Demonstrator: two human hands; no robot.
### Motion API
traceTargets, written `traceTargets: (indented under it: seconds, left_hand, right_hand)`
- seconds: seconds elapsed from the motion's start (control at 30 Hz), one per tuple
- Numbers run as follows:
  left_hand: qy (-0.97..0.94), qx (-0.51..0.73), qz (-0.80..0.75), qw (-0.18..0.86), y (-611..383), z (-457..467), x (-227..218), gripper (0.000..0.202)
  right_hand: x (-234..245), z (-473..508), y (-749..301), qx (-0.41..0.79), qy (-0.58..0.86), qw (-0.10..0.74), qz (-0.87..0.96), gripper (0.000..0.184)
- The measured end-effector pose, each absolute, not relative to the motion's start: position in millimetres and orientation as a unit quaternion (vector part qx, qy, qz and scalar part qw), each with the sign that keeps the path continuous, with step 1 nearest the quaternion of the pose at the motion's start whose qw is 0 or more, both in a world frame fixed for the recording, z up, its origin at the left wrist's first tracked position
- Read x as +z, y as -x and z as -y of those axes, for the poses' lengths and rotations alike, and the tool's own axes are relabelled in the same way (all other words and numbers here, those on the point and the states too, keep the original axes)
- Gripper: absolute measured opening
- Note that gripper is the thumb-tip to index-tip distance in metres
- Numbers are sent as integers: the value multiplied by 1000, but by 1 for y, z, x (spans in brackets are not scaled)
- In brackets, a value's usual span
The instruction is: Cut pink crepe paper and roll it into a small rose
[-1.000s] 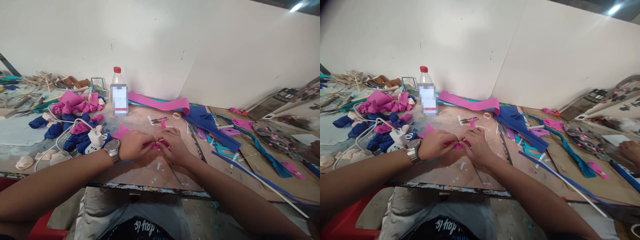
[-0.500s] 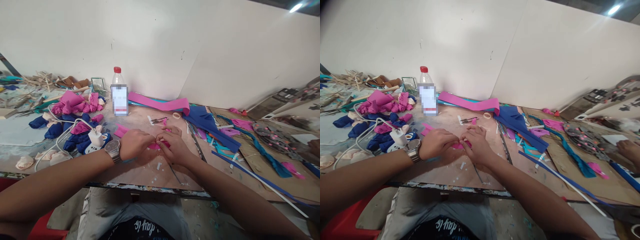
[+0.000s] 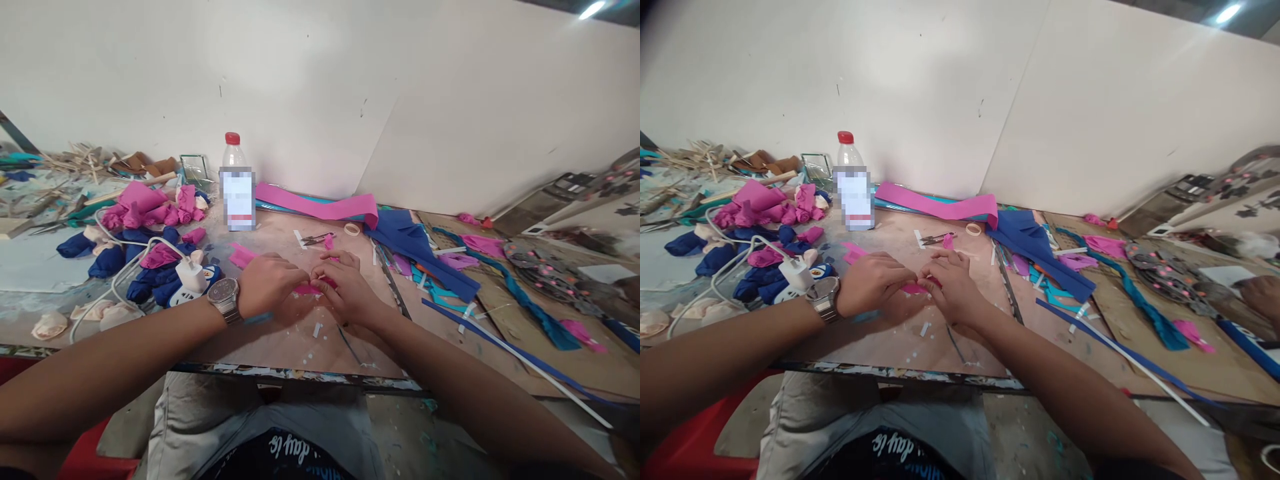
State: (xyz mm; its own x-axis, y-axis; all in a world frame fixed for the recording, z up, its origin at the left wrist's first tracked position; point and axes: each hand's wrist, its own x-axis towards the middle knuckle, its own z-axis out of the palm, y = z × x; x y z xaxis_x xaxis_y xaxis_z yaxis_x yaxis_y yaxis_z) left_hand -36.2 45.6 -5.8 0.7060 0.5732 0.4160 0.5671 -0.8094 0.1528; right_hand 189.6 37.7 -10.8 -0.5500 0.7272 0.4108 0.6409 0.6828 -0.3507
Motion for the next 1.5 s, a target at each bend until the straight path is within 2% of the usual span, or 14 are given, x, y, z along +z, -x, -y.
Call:
traceTargets:
  seconds: [0.23,0.33,0.47,0.63,0.77,0.97,1.07,1.2,1.33,1.5]
  left_hand:
    - [-915,204,-346,34,35,-45,-7,33]
    - [-893,184,-406,67,35,-42,-1,32]
    - [-866,221,-419,158,37,-38,11,30]
    - [-845,243,-392,270,40,-42,16,32]
    - [-819,236,-386,352,41,-48,10,32]
    - [-766,220,-360,485,40,-52,6,29]
    - [-754,217,-358,507,41,-54,6,27]
    - [-739,205,-365,528,42,-57,3,27]
    - [-720,223,-365,547,42,-58,2,24]
    - [-700,252,-347,571,41,-59,2,20]
  right_hand:
    - [-11,-39,-190,71,385,278,877,13]
    - [-9,-39,-191,54,379,311,870,10]
    - [-3,-37,-194,-6,354,361,863,11]
    - [-1,-35,-194,-22,327,315,891,12]
    - [-1,-37,-195,-19,323,319,891,19]
    - [-1,-37,-199,0,308,294,905,17]
    - [-2,-37,-199,8,297,285,911,11]
    - [1,-39,-199,-3,278,316,907,7]
    - [5,-39,-200,-8,264,345,901,6]
    - [2,-40,-200,1,242,332,912,9]
